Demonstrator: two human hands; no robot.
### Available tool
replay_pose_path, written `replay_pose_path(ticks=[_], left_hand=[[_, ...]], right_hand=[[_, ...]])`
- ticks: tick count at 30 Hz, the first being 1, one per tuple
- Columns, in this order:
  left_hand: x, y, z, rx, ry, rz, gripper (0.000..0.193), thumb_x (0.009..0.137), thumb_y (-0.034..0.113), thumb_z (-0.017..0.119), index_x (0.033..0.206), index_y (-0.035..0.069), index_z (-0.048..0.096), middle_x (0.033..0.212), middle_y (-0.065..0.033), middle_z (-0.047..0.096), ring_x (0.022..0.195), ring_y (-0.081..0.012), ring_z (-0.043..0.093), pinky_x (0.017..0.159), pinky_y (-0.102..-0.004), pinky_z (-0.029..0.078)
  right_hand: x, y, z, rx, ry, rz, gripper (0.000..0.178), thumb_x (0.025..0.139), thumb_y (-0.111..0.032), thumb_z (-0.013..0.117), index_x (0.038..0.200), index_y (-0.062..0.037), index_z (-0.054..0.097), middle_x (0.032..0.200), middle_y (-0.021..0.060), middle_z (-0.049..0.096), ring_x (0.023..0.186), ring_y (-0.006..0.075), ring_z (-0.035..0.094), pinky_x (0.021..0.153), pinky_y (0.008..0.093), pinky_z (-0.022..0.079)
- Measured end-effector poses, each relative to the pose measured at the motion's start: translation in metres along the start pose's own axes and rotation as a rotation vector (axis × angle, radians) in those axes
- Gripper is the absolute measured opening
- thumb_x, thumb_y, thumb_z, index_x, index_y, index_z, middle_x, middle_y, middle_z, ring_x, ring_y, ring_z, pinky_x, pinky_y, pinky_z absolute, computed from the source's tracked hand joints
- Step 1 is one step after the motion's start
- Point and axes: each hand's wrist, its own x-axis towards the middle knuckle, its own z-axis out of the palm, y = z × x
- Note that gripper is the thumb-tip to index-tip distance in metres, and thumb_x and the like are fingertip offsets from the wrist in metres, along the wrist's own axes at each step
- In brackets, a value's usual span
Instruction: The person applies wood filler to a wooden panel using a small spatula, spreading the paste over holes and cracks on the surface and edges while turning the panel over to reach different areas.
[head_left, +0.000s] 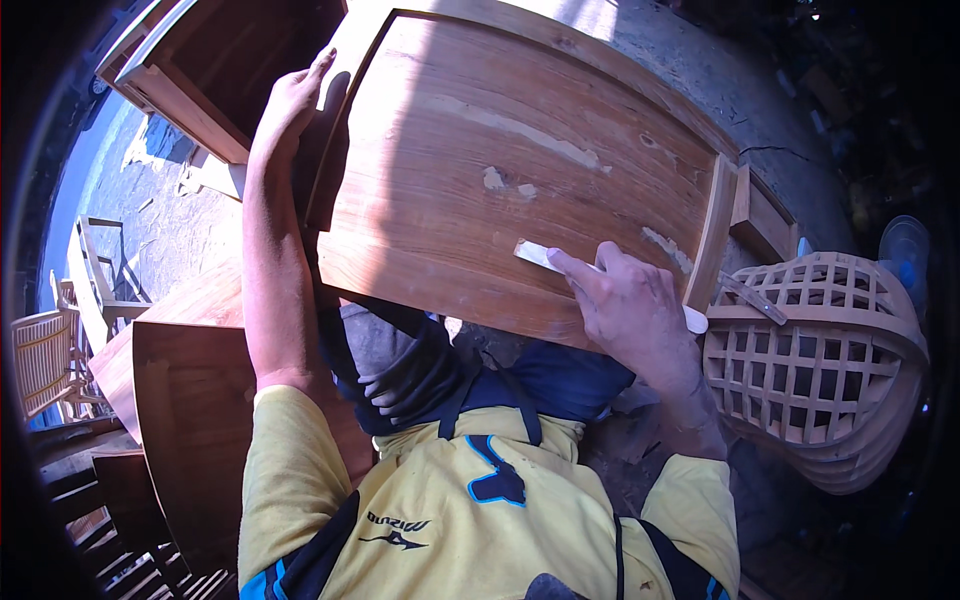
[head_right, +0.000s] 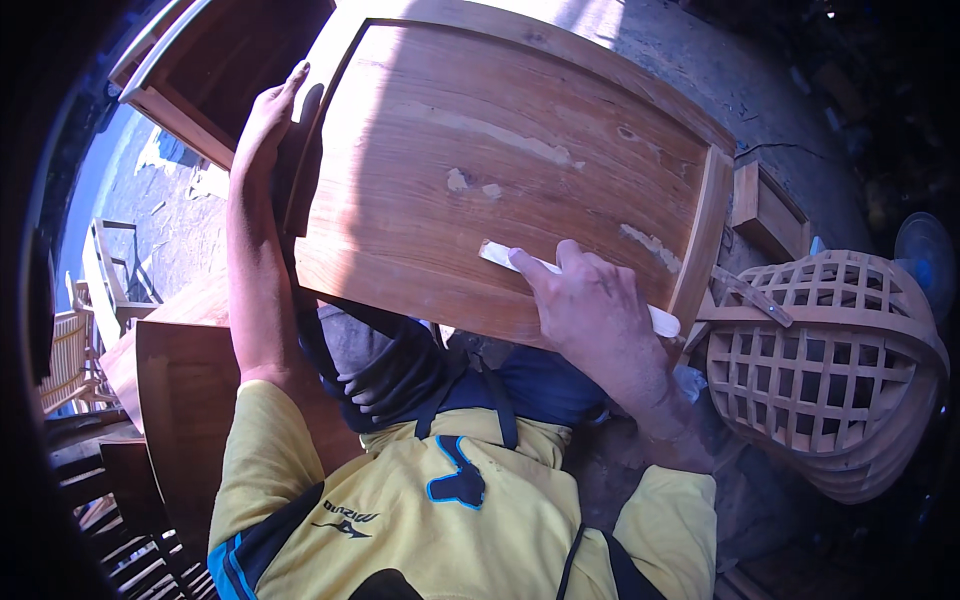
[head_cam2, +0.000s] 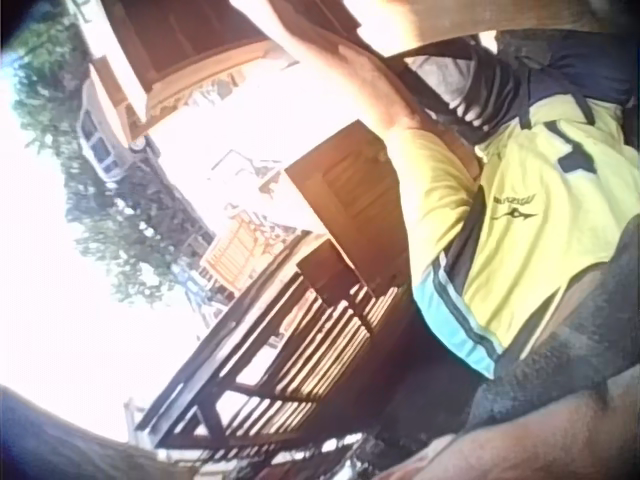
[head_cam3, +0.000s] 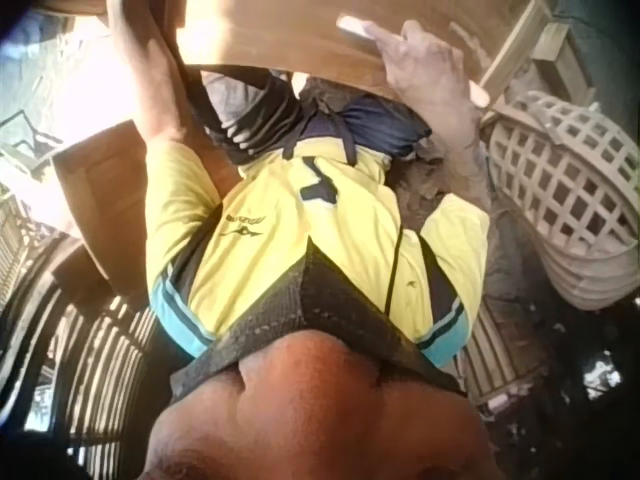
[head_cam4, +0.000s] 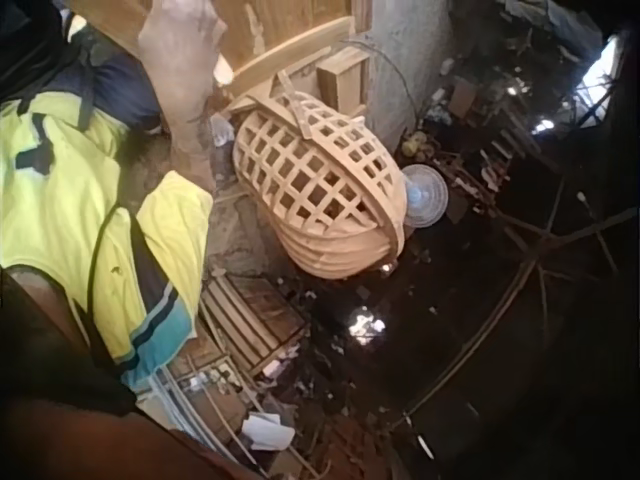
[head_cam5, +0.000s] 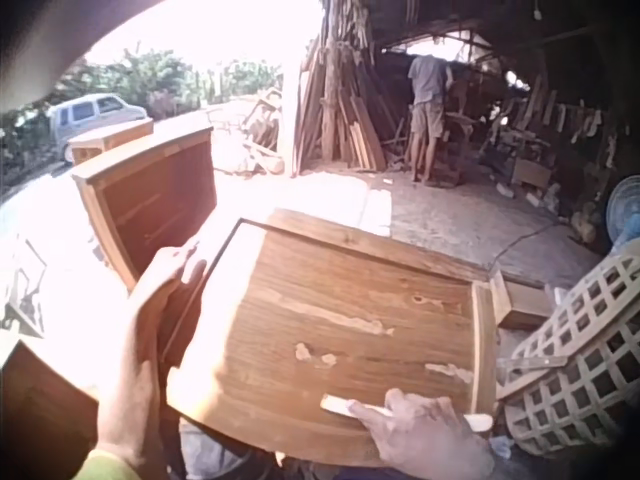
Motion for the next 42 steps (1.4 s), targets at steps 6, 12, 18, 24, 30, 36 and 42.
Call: replay_pose_path(ticks=[6, 12, 18, 24, 30, 36, 42], left_hand=[[0.003, 0.014, 0.012, -0.053, 0.05, 0.016, 0.07, 0.098, 0.069, 0.057, 0.067, 0.007, 0.05, 0.061, 0.0013, 0.04, 0.06, -0.0117, 0.038, 0.06, -0.0342, 0.036], [0.014, -0.013, -0.01, -0.08, 0.067, 0.014, 0.068, 0.096, 0.071, 0.058, 0.074, 0.007, 0.065, 0.06, 0.0031, 0.041, 0.055, -0.0075, 0.038, 0.052, -0.0305, 0.032], [0.044, -0.034, -0.003, -0.135, 0.02, 0.007, 0.061, 0.1, 0.063, 0.06, 0.094, 0.004, 0.074, 0.067, 0.0029, 0.052, 0.062, -0.0063, 0.047, 0.058, -0.0264, 0.04], [0.071, -0.055, -0.03, -0.044, -0.013, -0.038, 0.067, 0.099, 0.063, 0.059, 0.139, 0.009, 0.067, 0.1, -0.0026, 0.071, 0.084, -0.0083, 0.056, 0.079, -0.0278, 0.047], [0.048, -0.031, -0.009, -0.109, -0.151, -0.093, 0.063, 0.103, 0.053, 0.059, 0.142, 0.003, 0.06, 0.126, -0.009, 0.067, 0.105, -0.0136, 0.063, 0.09, -0.0295, 0.049], [0.012, -0.017, -0.02, -0.13, -0.157, 0.121, 0.04, 0.101, 0.04, 0.069, 0.116, 0.003, 0.074, 0.095, -0.0017, 0.074, 0.081, -0.0039, 0.065, 0.067, -0.0206, 0.05], [0.031, -0.037, -0.007, -0.102, -0.088, 0.214, 0.035, 0.098, 0.039, 0.074, 0.103, 0.005, 0.076, 0.079, 0.0063, 0.061, 0.07, -0.0023, 0.046, 0.062, -0.023, 0.034]], right_hand=[[0.002, 0.0, 0.009, 0.182, 0.007, 0.024, 0.036, 0.101, -0.017, 0.059, 0.137, -0.019, 0.065, 0.089, 0.0126, 0.058, 0.078, 0.0284, 0.071, 0.069, 0.0459, 0.059], [-0.035, 0.067, 0.006, 0.329, 0.326, 0.245, 0.036, 0.098, -0.016, 0.067, 0.134, -0.0145, 0.069, 0.089, 0.0134, 0.066, 0.078, 0.0253, 0.07, 0.071, 0.041, 0.057], [-0.136, 0.151, 0.075, 0.685, 0.751, 0.819, 0.036, 0.1, -0.015, 0.068, 0.134, -0.0035, 0.066, 0.093, 0.0082, 0.073, 0.078, 0.011, 0.066, 0.071, 0.0312, 0.053], [-0.16, 0.157, 0.135, 0.925, 0.925, 1.018, 0.032, 0.102, -0.015, 0.065, 0.132, -0.0017, 0.068, 0.08, -0.0004, 0.065, 0.076, 0.0058, 0.06, 0.071, 0.0252, 0.049], [-0.147, 0.165, 0.126, 0.82, 0.98, 0.957, 0.032, 0.102, -0.016, 0.064, 0.131, -0.0034, 0.069, 0.092, 0.0049, 0.073, 0.082, 0.0105, 0.065, 0.076, 0.0293, 0.053], [-0.076, 0.186, 0.05, 0.409, 0.804, 0.701, 0.037, 0.101, -0.012, 0.062, 0.137, -0.0082, 0.065, 0.122, 0.0218, 0.072, 0.107, 0.0327, 0.073, 0.092, 0.0394, 0.056], [-0.02, 0.24, 0.024, 0.259, 0.596, 0.754, 0.036, 0.102, -0.02, 0.056, 0.134, -0.0098, 0.067, 0.117, 0.0267, 0.07, 0.11, 0.0417, 0.068, 0.097, 0.048, 0.053]])
